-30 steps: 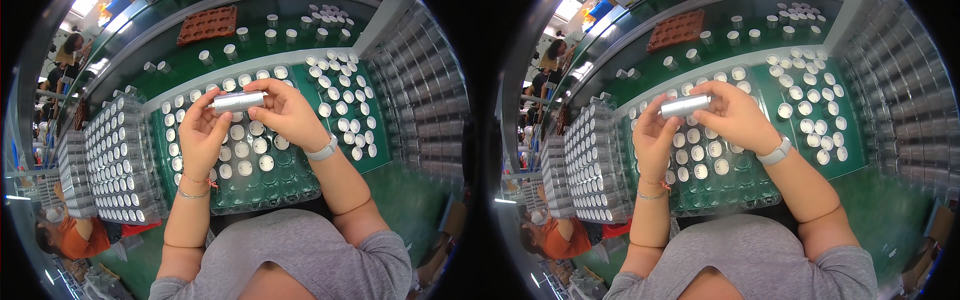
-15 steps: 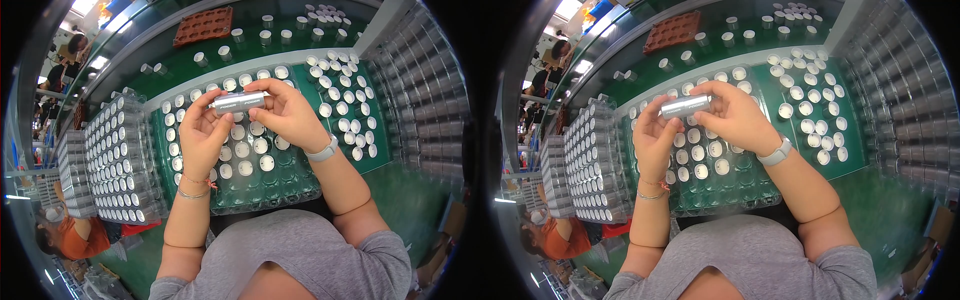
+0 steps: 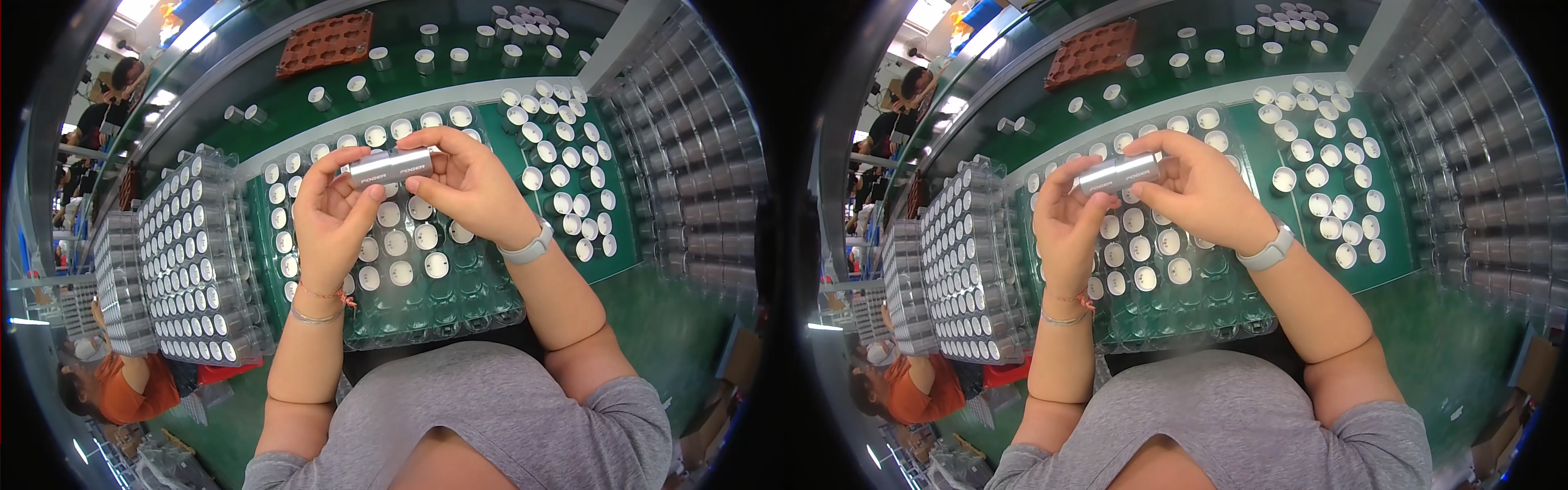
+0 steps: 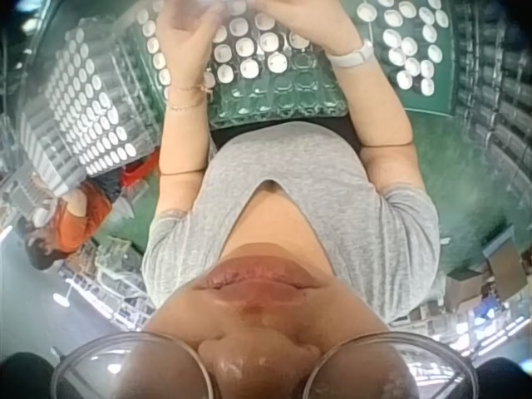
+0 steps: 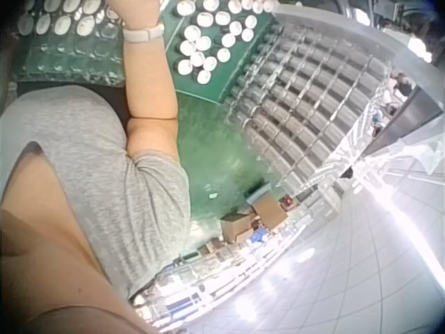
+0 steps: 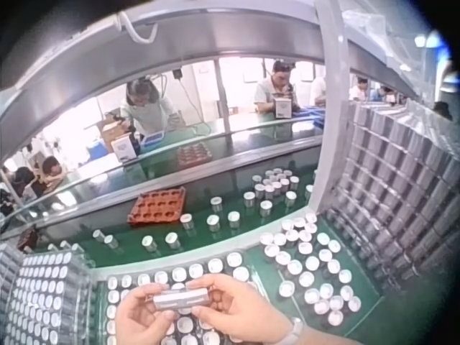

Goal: The person sorts small cylindrical electronic components by hand, placing them into a grid tray.

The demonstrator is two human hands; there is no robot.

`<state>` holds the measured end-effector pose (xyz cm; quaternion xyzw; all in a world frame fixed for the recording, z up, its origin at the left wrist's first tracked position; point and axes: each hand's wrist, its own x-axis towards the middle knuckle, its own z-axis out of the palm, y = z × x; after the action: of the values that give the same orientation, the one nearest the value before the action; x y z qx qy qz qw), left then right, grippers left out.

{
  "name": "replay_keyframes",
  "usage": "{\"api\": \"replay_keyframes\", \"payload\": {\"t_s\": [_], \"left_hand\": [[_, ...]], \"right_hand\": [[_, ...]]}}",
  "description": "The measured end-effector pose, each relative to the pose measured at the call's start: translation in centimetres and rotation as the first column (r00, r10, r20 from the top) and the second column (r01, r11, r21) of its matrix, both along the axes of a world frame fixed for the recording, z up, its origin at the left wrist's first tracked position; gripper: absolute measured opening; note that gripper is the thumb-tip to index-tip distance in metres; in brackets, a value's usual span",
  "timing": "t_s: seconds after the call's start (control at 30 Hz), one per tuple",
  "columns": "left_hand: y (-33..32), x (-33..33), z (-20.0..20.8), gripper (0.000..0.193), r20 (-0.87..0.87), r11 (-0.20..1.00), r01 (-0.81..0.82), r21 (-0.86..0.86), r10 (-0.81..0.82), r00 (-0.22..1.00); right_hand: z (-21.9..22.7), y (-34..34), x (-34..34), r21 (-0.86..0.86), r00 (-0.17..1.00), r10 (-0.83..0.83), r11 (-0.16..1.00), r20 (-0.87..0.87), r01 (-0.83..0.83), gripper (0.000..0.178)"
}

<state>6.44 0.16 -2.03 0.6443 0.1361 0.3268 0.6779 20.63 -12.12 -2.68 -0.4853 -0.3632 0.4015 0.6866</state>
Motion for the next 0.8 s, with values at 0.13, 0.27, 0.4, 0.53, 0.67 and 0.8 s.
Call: {"api": "replay_keyframes", "payload": {"t_s": [0.13,0.27,0.4,0.53,0.67,0.8], "left_hand": [[0.7,-0.1,-0.9,0.026,0.046,0.998,0.011,-0.064,-0.008,0.999],[1.4,-0.3,-1.7,0.024,0.061,1.000,-0.017,0.002,0.017,0.998],[0.8,0.1,-0.5,0.032,0.095,0.988,-0.069,0.140,0.056,0.994],[0.6,-0.1,-0.2,0.042,0.043,0.998,-0.042,0.038,0.041,0.998],[0.6,-0.1,0.3,0.045,-0.001,1.000,-0.027,-0.011,0.027,1.000],[0.5,0.1,0.3,0.047,-0.013,1.000,-0.004,-0.009,0.004,1.000]], "right_hand": [[-0.2,-0.1,0.1,0.063,0.999,-0.047,0.997,0.022,0.046,0.026],[-0.3,-0.3,0.7,0.060,0.931,-0.171,0.985,0.322,0.160,0.023],[-0.3,0.0,0.2,0.052,0.941,-0.230,0.973,0.248,0.224,0.033],[-0.4,0.2,0.2,0.078,0.966,-0.173,0.984,0.193,0.161,0.038],[-0.6,0.4,0.1,0.166,0.993,-0.113,0.980,0.042,0.105,0.038],[-0.5,0.4,0.1,0.182,0.993,-0.095,0.980,0.067,0.081,0.040]]}}
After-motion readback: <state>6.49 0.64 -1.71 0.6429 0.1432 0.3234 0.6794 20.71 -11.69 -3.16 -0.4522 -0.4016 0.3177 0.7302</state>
